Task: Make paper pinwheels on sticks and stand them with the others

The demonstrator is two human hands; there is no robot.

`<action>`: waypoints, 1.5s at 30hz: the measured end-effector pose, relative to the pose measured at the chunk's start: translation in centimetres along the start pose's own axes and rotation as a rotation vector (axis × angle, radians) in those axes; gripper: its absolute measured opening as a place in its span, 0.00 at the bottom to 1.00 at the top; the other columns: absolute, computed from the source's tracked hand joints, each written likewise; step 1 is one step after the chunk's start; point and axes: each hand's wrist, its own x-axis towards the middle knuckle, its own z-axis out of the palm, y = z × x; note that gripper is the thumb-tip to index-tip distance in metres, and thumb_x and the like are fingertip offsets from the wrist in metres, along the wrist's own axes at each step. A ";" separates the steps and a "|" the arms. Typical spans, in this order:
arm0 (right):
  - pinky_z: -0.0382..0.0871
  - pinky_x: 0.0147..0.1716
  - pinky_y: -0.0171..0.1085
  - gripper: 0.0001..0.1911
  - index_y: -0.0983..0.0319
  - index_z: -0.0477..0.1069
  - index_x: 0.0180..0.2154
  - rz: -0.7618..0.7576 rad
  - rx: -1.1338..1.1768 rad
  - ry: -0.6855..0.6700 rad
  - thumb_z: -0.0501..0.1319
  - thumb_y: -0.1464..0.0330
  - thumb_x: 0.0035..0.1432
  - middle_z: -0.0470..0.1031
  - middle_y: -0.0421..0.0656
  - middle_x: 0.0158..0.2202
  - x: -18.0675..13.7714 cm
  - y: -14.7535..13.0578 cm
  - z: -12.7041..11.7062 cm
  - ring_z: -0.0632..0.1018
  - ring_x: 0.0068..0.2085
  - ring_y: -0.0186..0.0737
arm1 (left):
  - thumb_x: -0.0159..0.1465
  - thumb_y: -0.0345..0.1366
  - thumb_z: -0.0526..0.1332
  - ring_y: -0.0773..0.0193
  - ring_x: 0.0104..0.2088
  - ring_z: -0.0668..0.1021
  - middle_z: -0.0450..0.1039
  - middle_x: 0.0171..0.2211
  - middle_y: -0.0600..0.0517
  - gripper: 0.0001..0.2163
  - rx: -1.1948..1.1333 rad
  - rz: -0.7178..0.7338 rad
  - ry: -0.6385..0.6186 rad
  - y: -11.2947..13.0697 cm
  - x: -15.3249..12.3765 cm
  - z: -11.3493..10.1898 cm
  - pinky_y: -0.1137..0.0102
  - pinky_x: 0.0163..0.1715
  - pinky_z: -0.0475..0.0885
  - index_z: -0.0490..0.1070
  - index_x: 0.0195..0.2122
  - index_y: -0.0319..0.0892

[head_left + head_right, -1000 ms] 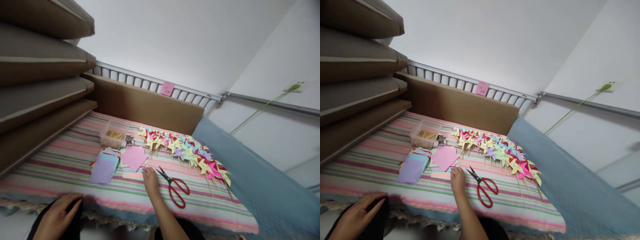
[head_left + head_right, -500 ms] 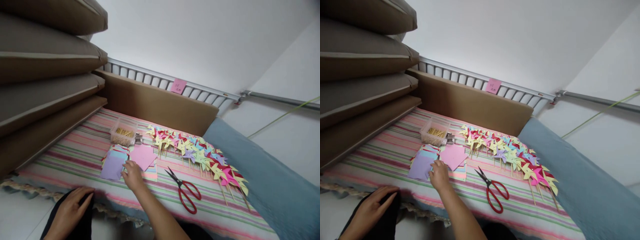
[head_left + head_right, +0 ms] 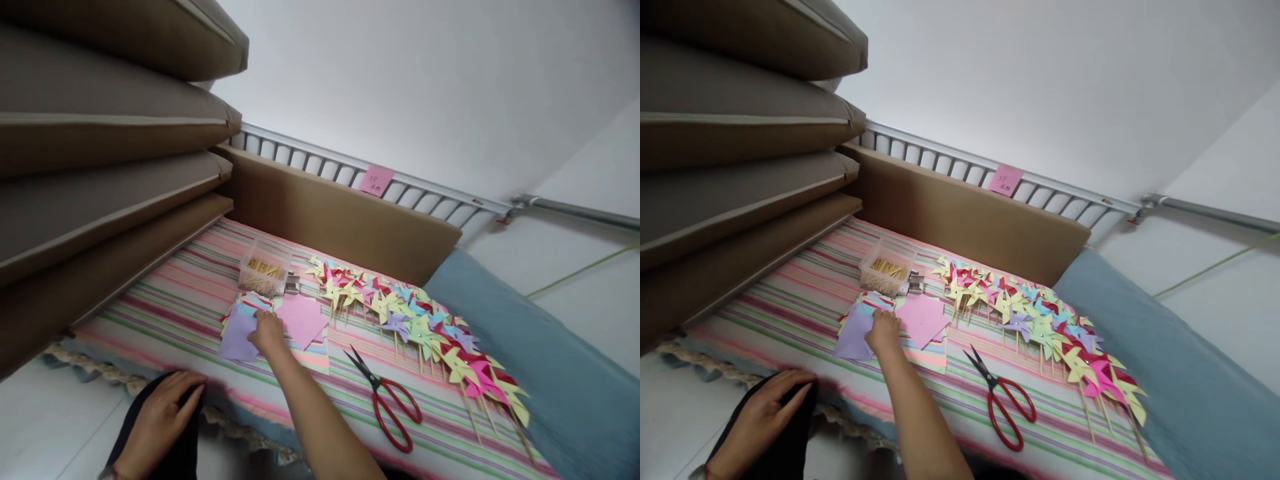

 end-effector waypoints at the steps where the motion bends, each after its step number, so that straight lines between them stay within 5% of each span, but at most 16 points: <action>1: 0.63 0.43 0.44 0.24 0.62 0.73 0.44 0.016 0.027 -0.006 0.68 0.71 0.40 0.76 0.51 0.41 0.0 0.1 -0.1 0.74 0.45 0.52 | 0.59 0.45 0.59 0.58 0.42 0.78 0.79 0.38 0.52 0.11 -0.004 -0.002 -0.003 -0.1 0.0 0.0 0.66 0.47 0.70 0.77 0.37 0.48; 6: 0.65 0.31 0.33 0.09 0.62 0.77 0.35 0.058 0.221 0.007 0.64 0.69 0.49 0.79 0.41 0.30 -0.8 1.1 -1.9 0.77 0.32 0.40 | 0.57 0.45 0.61 0.54 0.43 0.77 0.79 0.38 0.50 0.11 -0.099 -0.083 -0.019 -0.1 -0.1 -0.1 0.63 0.50 0.68 0.77 0.36 0.49; 9: 0.65 0.27 0.32 0.06 0.64 0.77 0.33 0.037 0.315 0.085 0.61 0.71 0.52 0.77 0.39 0.26 -2.7 1.7 -3.8 0.76 0.27 0.37 | 0.53 0.47 0.64 0.49 0.44 0.76 0.79 0.38 0.48 0.12 -0.312 -0.262 -0.061 1.3 0.2 -0.1 0.58 0.51 0.66 0.78 0.33 0.47; 15: 0.62 0.46 0.38 0.12 0.59 0.77 0.33 -0.105 0.353 0.333 0.59 0.78 0.51 0.75 0.42 0.37 -10.0 1.7 -6.3 0.71 0.44 0.41 | 0.53 0.52 0.63 0.49 0.47 0.76 0.77 0.45 0.41 0.22 -1.445 -0.806 -0.356 8.4 2.1 1.7 0.57 0.49 0.69 0.76 0.41 0.40; 18: 0.61 0.45 0.42 0.15 0.57 0.76 0.35 -0.245 0.252 0.425 0.59 0.80 0.50 0.74 0.42 0.37 -13.4 1.1 -5.5 0.70 0.43 0.42 | 0.58 0.44 0.63 0.55 0.42 0.78 0.78 0.39 0.44 0.13 -1.715 -0.840 -0.365 11.8 2.9 3.2 0.62 0.42 0.72 0.76 0.37 0.39; 23: 0.63 0.45 0.44 0.14 0.52 0.74 0.42 -0.394 0.100 0.347 0.60 0.72 0.54 0.73 0.40 0.45 -16.9 0.9 -4.1 0.69 0.46 0.43 | 0.57 0.25 0.62 0.65 0.25 0.77 0.77 0.28 0.51 0.04 -1.665 -0.961 0.006 13.7 3.4 5.2 0.72 0.26 0.74 0.73 0.33 0.38; 25: 0.63 0.50 0.43 0.14 0.49 0.72 0.44 -0.399 0.028 0.257 0.62 0.66 0.55 0.71 0.37 0.50 -17.5 2.8 -4.6 0.69 0.50 0.43 | 0.56 0.22 0.62 0.65 0.26 0.78 0.78 0.29 0.51 0.07 -1.603 -1.000 0.139 13.3 3.5 5.3 0.72 0.27 0.75 0.73 0.35 0.38; 27: 0.61 0.53 0.43 0.14 0.49 0.72 0.45 -0.245 -0.069 0.255 0.60 0.64 0.56 0.71 0.38 0.51 -17.7 6.8 -5.8 0.69 0.53 0.44 | 0.55 0.21 0.62 0.65 0.27 0.79 0.79 0.31 0.51 0.10 -1.553 -1.019 0.188 12.7 3.4 4.9 0.72 0.29 0.76 0.73 0.37 0.38; 31: 0.61 0.52 0.49 0.17 0.63 0.70 0.50 0.199 -0.196 0.347 0.52 0.68 0.61 0.71 0.56 0.50 -18.4 17.5 -8.3 0.70 0.52 0.53 | 0.55 0.21 0.62 0.63 0.26 0.80 0.79 0.31 0.48 0.10 -1.476 -1.066 0.099 11.8 2.9 3.4 0.72 0.27 0.77 0.72 0.39 0.36; 34: 0.61 0.49 0.52 0.20 0.74 0.70 0.49 0.359 -0.271 0.327 0.55 0.69 0.58 0.70 0.64 0.48 -19.5 22.9 -8.7 0.71 0.51 0.60 | 0.54 0.22 0.63 0.63 0.25 0.79 0.79 0.29 0.47 0.10 -1.406 -1.068 0.030 12.0 2.6 2.7 0.73 0.25 0.75 0.72 0.38 0.35; 40: 0.61 0.48 0.45 0.20 0.66 0.68 0.52 0.410 -0.337 0.235 0.53 0.67 0.60 0.73 0.54 0.47 -20.7 24.1 -8.7 0.71 0.50 0.52 | 0.52 0.26 0.66 0.61 0.27 0.80 0.80 0.30 0.45 0.09 -1.294 -0.893 -0.150 13.2 2.7 2.3 0.73 0.26 0.74 0.74 0.36 0.34; 45: 0.62 0.46 0.41 0.23 0.61 0.68 0.53 0.406 -0.326 0.175 0.59 0.70 0.53 0.74 0.50 0.44 -21.0 23.6 -9.9 0.73 0.47 0.49 | 0.48 0.29 0.69 0.59 0.28 0.80 0.80 0.29 0.47 0.11 -1.255 -0.844 -0.227 14.2 2.7 1.7 0.71 0.27 0.74 0.75 0.34 0.35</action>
